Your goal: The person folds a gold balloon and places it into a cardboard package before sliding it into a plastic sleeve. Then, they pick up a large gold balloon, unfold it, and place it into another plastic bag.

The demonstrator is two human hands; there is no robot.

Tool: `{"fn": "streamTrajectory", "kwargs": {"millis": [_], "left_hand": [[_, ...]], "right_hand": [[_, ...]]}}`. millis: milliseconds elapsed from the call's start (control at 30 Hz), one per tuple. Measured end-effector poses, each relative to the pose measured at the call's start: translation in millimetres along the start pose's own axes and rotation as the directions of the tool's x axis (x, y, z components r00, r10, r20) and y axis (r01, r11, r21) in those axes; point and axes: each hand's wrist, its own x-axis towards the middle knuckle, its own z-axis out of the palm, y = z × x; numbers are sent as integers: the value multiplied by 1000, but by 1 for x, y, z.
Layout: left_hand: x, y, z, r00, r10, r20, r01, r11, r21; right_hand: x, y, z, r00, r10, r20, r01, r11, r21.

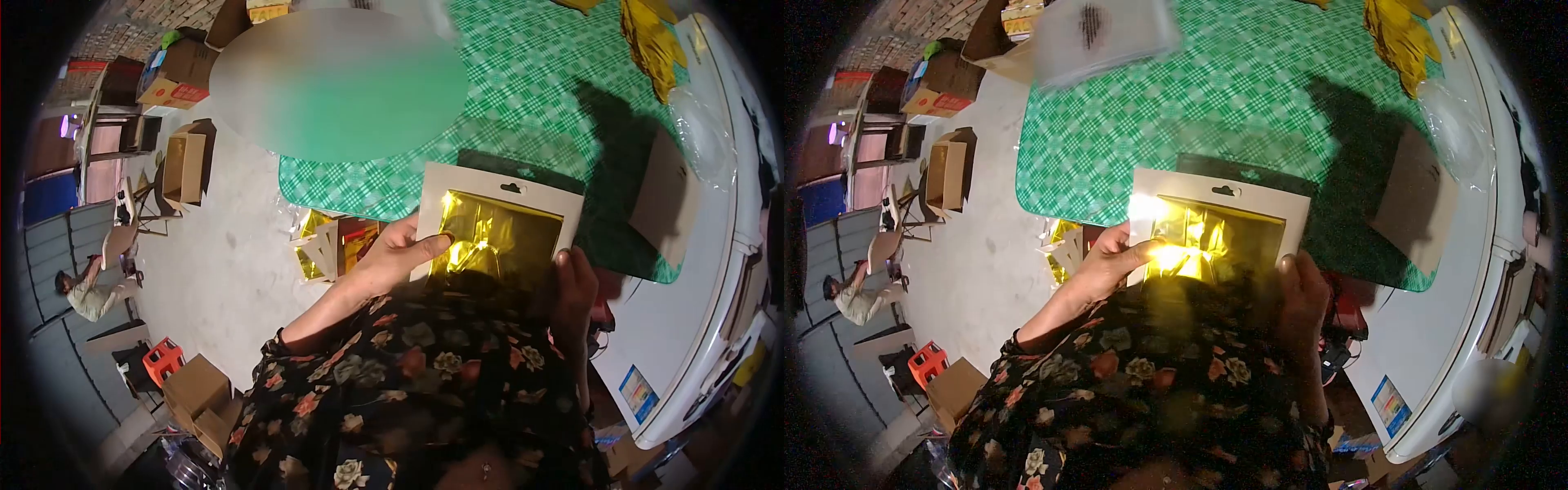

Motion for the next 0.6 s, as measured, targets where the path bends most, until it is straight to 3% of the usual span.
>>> {"fn": "streamTrajectory", "kwargs": {"millis": [133, 233, 333, 367, 433, 500, 600], "left_hand": [[-5, 0, -2, 992, -95, -86, 102, 991, 82], [-9, 5, 7, 997, -27, -74, 18, 993, -117], [-11, 8, 3, 997, -76, -30, 76, 997, -1], [-13, 9, 3, 995, -89, -47, 89, 996, 7], [-15, 6, -1, 990, -121, -75, 121, 993, 2], [-17, 8, -1, 971, -199, -131, 204, 979, 25], [-22, 1, 1, 969, -206, -137, 200, 978, -58]], "right_hand": [[0, 15, -2, 999, 9, -51, -8, 1000, 11], [0, 18, -5, 999, -28, 22, 26, 996, 84], [-4, 13, -1, 988, 84, 133, -113, 967, 227], [-4, 13, -4, 974, -50, 219, -3, 972, 233], [-8, 23, -11, 961, -20, 277, -66, 953, 295], [-9, 22, -14, 956, -13, 292, -46, 980, 193], [-10, 7, -3, 978, 60, 200, -76, 994, 74]]}}
